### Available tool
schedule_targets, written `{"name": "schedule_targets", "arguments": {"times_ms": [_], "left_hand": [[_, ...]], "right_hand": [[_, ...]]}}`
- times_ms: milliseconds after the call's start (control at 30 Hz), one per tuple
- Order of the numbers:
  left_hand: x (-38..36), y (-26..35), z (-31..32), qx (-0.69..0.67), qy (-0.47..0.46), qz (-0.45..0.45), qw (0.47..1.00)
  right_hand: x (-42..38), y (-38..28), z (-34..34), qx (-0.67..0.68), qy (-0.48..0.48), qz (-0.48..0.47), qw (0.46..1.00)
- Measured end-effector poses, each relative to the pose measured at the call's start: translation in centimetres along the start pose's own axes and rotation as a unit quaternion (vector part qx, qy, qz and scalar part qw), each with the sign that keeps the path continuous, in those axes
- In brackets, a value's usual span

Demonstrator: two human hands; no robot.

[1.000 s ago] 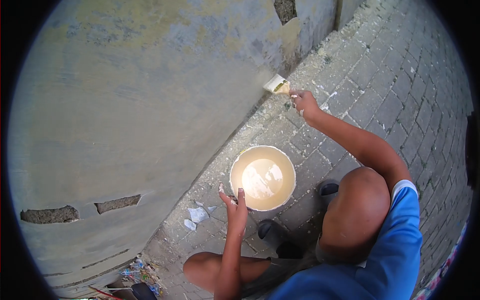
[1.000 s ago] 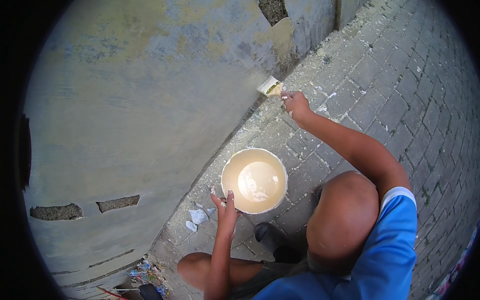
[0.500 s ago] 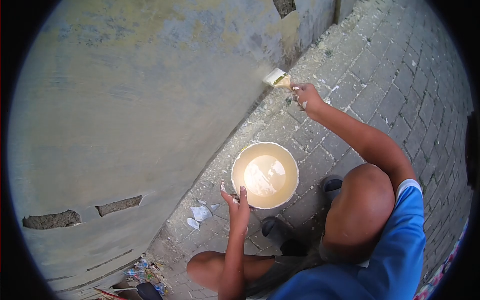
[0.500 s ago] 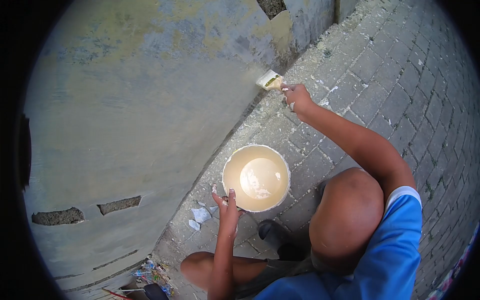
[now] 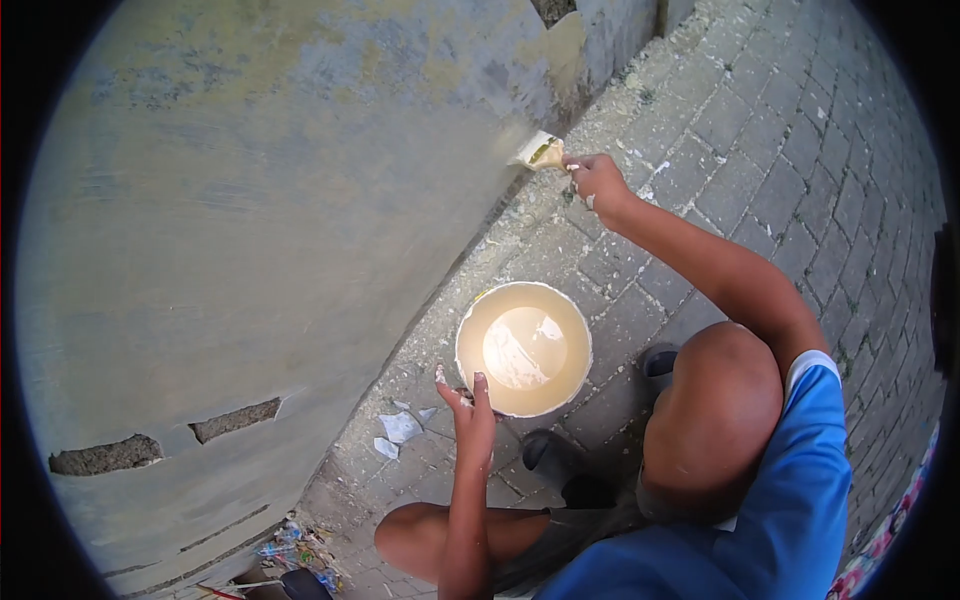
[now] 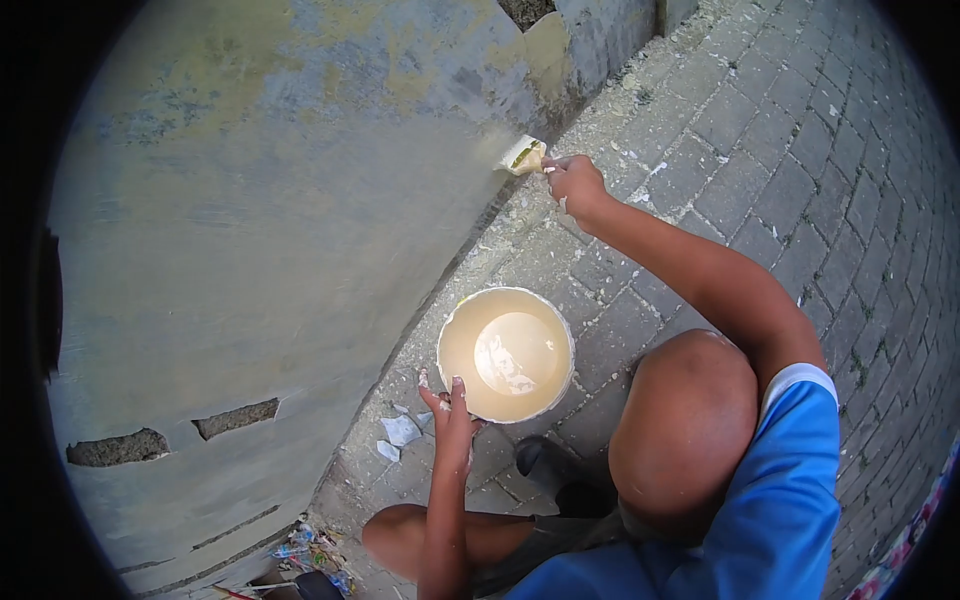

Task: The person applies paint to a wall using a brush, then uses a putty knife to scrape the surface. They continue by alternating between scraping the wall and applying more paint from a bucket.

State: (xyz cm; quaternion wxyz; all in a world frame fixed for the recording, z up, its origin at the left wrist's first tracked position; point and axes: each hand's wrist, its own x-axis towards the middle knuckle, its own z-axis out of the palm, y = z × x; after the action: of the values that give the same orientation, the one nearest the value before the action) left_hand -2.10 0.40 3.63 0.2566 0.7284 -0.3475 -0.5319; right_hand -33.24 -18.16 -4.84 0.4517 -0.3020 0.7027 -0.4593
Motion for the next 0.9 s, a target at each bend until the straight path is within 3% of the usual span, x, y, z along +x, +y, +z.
{"name": "schedule_targets", "arguments": {"times_ms": [67, 167, 267, 367, 500, 600, 733, 767, 900], "left_hand": [[1.6, -2.0, -0.7, 0.023, 0.009, 0.015, 1.0], [1.7, -2.0, -0.5, 0.015, 0.006, 0.018, 1.0], [0.8, -0.6, -0.2, 0.001, -0.005, 0.008, 1.0], [0.6, -0.5, 0.0, -0.01, -0.004, -0.002, 1.0], [2.0, -3.1, -1.0, -0.005, -0.006, 0.022, 1.0], [2.1, -2.7, -0.1, 0.101, 0.047, 0.075, 0.991], [2.0, -2.4, 0.3, 0.106, 0.044, 0.109, 0.987], [2.1, -2.5, 0.3, 0.08, 0.031, 0.128, 0.988], [1.0, -1.4, 0.2, 0.045, 0.014, 0.121, 0.992]], "right_hand": [[0.2, 0.9, -0.7, -0.085, 0.0, 0.046, 0.995], [2.0, 2.7, -0.5, -0.108, 0.042, 0.095, 0.989], [6.4, 5.4, 1.1, -0.101, 0.056, 0.005, 0.993], [5.2, 1.6, 1.0, -0.114, 0.036, 0.013, 0.993], [1.2, 2.0, -1.3, -0.014, 0.011, -0.017, 1.0], [1.1, 2.9, -2.0, 0.048, -0.021, 0.013, 0.999], [3.7, 2.6, -0.6, 0.056, -0.044, 0.047, 0.996], [4.4, 2.3, -0.1, 0.01, -0.035, 0.023, 0.999], [1.8, 2.6, -1.0, 0.093, -0.031, -0.017, 0.995]]}}
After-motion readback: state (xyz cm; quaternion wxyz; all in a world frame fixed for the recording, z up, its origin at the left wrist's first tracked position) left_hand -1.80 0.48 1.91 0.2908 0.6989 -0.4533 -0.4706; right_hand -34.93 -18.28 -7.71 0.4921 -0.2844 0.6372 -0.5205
